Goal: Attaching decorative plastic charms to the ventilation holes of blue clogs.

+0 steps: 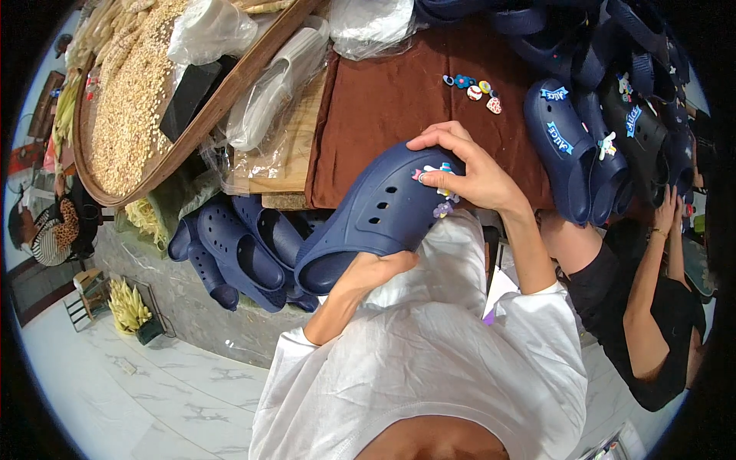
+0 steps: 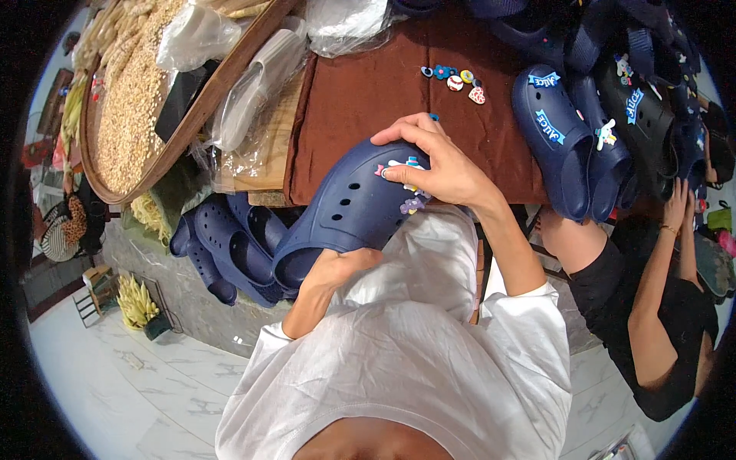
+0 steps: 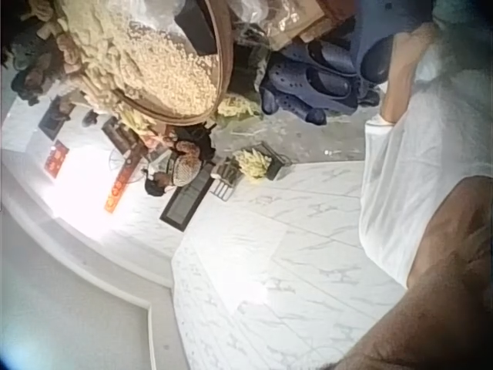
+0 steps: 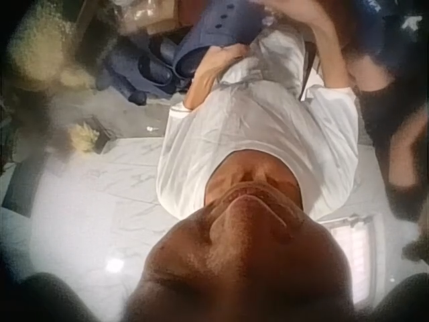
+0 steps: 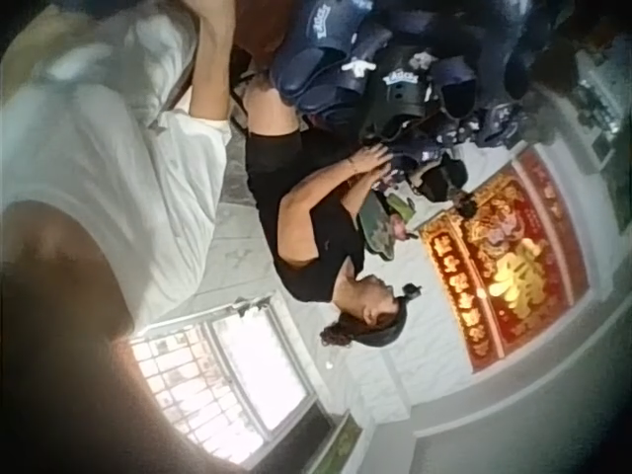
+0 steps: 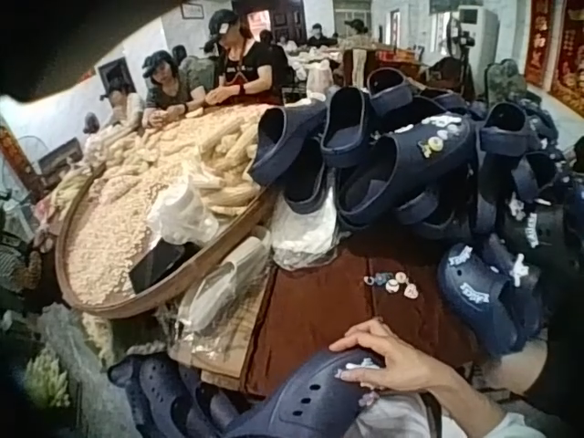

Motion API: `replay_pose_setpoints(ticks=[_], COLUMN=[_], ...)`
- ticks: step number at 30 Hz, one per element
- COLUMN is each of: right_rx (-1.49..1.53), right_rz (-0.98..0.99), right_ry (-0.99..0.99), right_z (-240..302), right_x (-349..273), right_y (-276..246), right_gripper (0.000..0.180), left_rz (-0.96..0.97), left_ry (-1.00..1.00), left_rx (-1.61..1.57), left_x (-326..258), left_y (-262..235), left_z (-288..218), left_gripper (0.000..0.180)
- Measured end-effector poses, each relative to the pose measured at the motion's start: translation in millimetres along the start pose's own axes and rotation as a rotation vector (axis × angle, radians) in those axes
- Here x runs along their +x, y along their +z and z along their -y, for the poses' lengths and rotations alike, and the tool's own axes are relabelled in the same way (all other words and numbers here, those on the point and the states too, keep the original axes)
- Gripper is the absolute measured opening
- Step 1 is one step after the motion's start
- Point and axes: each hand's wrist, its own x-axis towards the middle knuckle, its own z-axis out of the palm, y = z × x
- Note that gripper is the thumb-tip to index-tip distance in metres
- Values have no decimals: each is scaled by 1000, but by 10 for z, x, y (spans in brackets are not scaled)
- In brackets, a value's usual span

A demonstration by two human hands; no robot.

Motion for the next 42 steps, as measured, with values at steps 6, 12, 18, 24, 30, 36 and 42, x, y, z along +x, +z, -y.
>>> replay_pose_setpoints(ticks=[6,12,18,24,30,36,42], right_rx=[-54,-201,-62,-133,-387,-452,-402], right_rz=[21,-41,-196,-362,-439,-465,-473], right_ry=[59,98,-53,-1,-51,-61,-109], right_z=[56,149,3,123,173,150,110], right_x=[11,12,-23,-149,-69,9,-9], right_y=[36,82,147,41,236,307,317], right_gripper=[53,46,33,26,22,16,21], left_rz=[-19,49,-167,-93,-155,-196,-189], left_ry=[-39,-5,-158,-140,-209,-204,-160], left_rx=[-59,266,-153,-276,-296,-294,-345], left_x=[-18,47,22,95,116,127,157], left_y=[14,-86,53,-24,51,98,75], left_z=[24,102,-81,7,-17,-36,-29], left_gripper=[27,23,18,20,51,48,44])
